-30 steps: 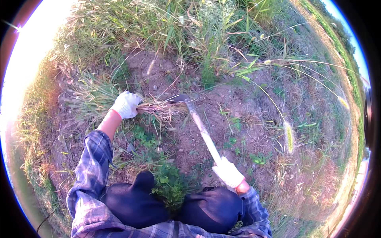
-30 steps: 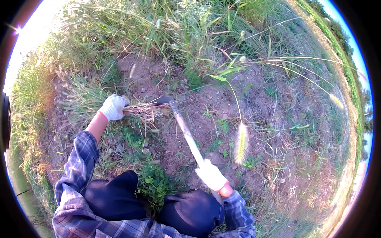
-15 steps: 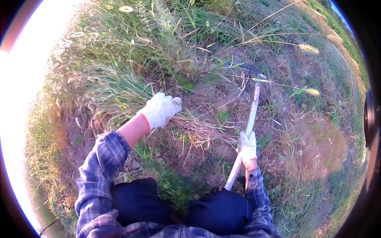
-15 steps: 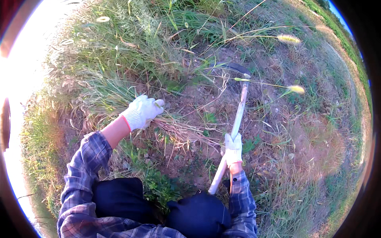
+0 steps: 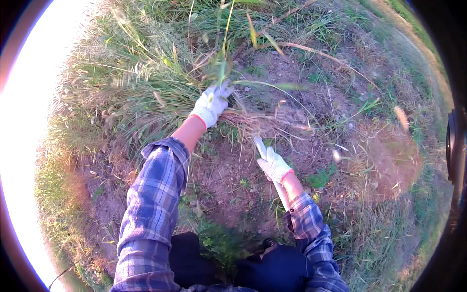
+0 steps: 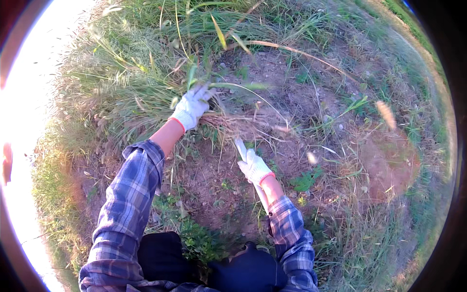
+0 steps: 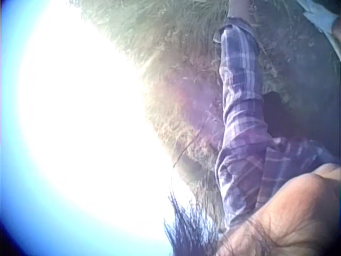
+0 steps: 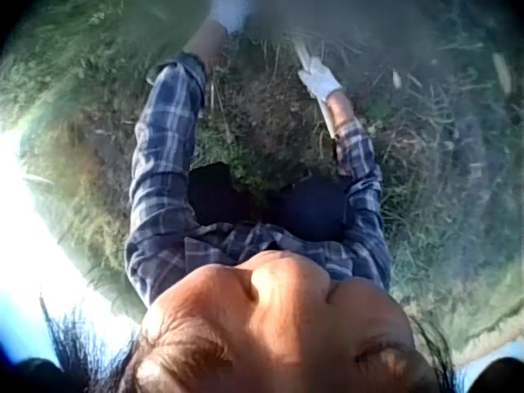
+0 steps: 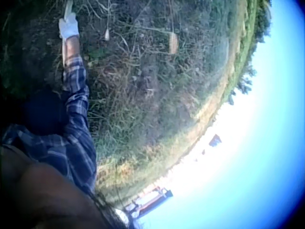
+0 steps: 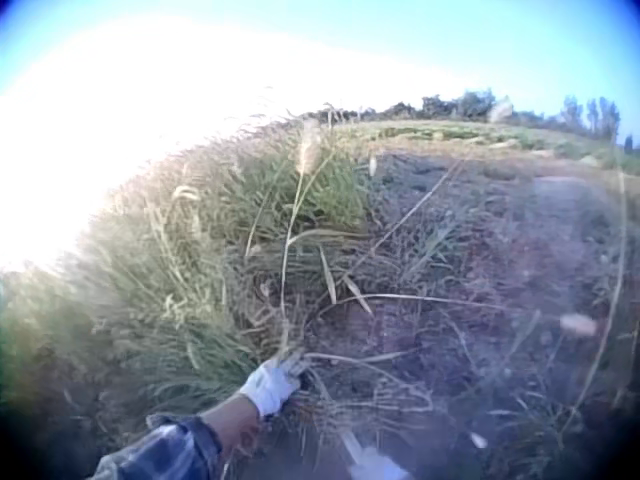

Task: The person harvests tall grass using a hand scythe, pulling bunches by hand and cutting them at the base.

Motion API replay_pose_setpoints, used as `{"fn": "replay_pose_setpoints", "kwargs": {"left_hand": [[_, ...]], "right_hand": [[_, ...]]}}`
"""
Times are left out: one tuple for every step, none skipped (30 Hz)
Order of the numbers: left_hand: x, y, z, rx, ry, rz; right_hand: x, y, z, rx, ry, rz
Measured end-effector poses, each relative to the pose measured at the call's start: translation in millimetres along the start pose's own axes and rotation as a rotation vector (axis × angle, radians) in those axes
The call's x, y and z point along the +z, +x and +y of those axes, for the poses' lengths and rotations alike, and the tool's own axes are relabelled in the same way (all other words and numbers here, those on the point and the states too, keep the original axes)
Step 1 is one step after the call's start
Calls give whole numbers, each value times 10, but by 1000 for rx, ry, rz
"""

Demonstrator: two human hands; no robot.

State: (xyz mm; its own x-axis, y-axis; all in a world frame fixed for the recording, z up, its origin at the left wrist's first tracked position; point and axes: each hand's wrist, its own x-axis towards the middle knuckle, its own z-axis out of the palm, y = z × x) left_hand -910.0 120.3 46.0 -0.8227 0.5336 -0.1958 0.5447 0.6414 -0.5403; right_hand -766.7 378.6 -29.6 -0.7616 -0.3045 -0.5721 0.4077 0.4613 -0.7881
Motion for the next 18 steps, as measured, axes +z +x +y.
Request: {"fn": "replay_pose_setpoints", "kwargs": {"left_hand": [[330, 73, -108, -193, -41, 80], [595, 60, -282, -284, -45, 92], [540, 135, -209, -290, -76, 48], [491, 112, -226, -305, -89, -10], [515, 105, -194, -342, -42, -5], [593, 47, -220, -367, -72, -52], [611, 1, -226, -391, -106, -97], [619, 15, -203, -367, -118, -214], [568, 23, -136, -340, -136, -335], [537, -22, -77, -321, -166, -248], [498, -90, -80, -197, -162, -237], [435, -121, 67, -111, -179, -216], [340, -159, 181, -32, -194, -188], [244, -301, 243, 9, -263, -183], [93, -427, 283, 64, -333, -171], [-98, -517, 310, 122, -399, -148], [-278, -635, 342, 192, -411, -249], [-482, -758, 320, 234, -492, -388]], "right_hand": [[-15, -34, -83, 14, -34, 25], [7, 8, -148, 7, -12, -1], [-74, 36, -82, 33, 3, 2], [-82, 67, -56, 40, 26, -12], [-73, 60, 1, 39, 10, 15], [1, 35, 20, 25, -3, 29], [78, -11, 46, 14, -18, 46], [127, -119, 97, 51, -19, 50], [143, -255, 211, 122, 185, 25], [97, -415, 354, 186, 387, 6], [75, -651, 502, 226, 452, -13], [-2, -912, 616, 215, 535, -39], [-52, -1207, 746, 209, 505, 36], [-193, -1545, 742, 264, 549, -6], [-299, -1849, 779, 324, 601, -36], [-357, -2086, 1027, 280, 475, -12], [-385, -2251, 1196, 241, 351, 10], [-389, -2285, 1203, 237, 360, 60]]}}
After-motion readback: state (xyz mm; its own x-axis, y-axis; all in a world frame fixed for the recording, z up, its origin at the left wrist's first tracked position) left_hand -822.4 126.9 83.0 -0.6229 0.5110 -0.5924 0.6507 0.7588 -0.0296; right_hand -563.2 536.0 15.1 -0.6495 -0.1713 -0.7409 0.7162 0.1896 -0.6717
